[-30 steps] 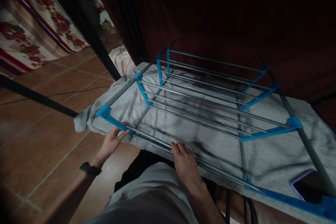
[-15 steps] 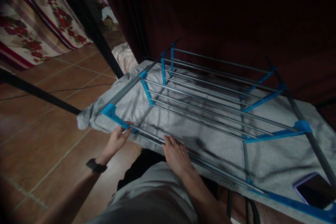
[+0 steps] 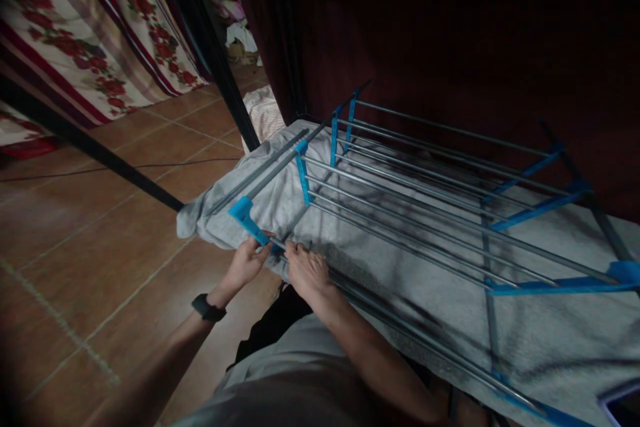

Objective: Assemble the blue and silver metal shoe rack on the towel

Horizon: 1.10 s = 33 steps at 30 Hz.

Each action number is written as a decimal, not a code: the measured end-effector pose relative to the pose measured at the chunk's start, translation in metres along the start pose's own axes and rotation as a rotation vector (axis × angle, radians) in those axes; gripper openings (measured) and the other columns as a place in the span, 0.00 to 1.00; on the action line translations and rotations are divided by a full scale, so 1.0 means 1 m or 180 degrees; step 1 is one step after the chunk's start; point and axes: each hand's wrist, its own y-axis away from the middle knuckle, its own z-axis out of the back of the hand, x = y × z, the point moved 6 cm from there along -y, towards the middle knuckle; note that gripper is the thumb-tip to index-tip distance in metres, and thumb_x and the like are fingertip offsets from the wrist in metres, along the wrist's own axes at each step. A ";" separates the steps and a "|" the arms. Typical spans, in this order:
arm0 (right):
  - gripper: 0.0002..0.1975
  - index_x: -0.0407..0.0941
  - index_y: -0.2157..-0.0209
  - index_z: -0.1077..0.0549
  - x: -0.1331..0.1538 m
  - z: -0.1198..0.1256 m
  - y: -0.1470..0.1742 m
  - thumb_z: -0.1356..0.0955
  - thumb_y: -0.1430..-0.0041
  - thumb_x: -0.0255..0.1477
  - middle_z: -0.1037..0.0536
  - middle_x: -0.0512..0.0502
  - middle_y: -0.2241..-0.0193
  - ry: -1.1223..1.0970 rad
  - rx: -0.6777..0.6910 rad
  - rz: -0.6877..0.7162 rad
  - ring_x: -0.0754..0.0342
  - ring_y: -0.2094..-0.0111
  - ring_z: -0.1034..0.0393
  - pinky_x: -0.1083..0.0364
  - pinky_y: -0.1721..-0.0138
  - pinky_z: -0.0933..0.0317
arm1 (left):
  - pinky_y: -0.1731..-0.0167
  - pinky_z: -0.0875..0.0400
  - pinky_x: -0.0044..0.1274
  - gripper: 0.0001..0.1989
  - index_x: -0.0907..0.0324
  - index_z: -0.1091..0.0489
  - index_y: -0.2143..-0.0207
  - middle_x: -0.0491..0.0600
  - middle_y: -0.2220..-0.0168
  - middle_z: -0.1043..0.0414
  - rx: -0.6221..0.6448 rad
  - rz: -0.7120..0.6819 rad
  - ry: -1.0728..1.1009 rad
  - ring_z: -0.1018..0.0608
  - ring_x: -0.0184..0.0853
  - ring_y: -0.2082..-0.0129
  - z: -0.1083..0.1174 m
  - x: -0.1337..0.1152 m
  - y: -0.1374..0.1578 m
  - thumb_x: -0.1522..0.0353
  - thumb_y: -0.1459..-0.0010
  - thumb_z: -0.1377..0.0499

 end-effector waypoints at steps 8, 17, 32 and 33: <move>0.20 0.48 0.47 0.36 0.002 -0.001 0.005 0.50 0.29 0.34 0.22 0.42 0.55 -0.0088 0.0073 0.0057 0.50 0.58 0.24 0.52 0.57 0.36 | 0.59 0.28 0.28 0.11 0.59 0.30 0.59 0.48 0.63 0.24 -0.0031 0.0128 0.0103 0.23 0.35 0.63 -0.001 0.001 0.001 0.67 0.43 0.45; 0.18 0.48 0.49 0.34 0.004 0.000 0.008 0.49 0.28 0.34 0.21 0.43 0.55 -0.0260 0.0133 0.0093 0.50 0.56 0.24 0.52 0.57 0.35 | 0.55 0.28 0.31 0.11 0.59 0.30 0.59 0.50 0.61 0.24 0.0200 0.0124 0.0249 0.23 0.37 0.59 0.001 0.000 0.000 0.66 0.43 0.45; 0.18 0.46 0.46 0.35 0.004 -0.004 0.009 0.48 0.29 0.32 0.22 0.41 0.54 -0.0321 0.0178 0.0129 0.51 0.54 0.25 0.53 0.55 0.37 | 0.54 0.28 0.32 0.12 0.59 0.30 0.59 0.51 0.59 0.23 0.0501 0.0040 0.0280 0.22 0.38 0.58 0.003 -0.001 -0.004 0.64 0.44 0.42; 0.18 0.46 0.46 0.35 0.004 -0.004 0.009 0.48 0.29 0.32 0.22 0.40 0.54 -0.0305 0.0178 0.0130 0.51 0.54 0.25 0.53 0.55 0.37 | 0.54 0.28 0.32 0.12 0.59 0.30 0.59 0.51 0.59 0.23 0.0508 0.0051 0.0280 0.22 0.38 0.58 0.002 -0.001 -0.004 0.64 0.44 0.42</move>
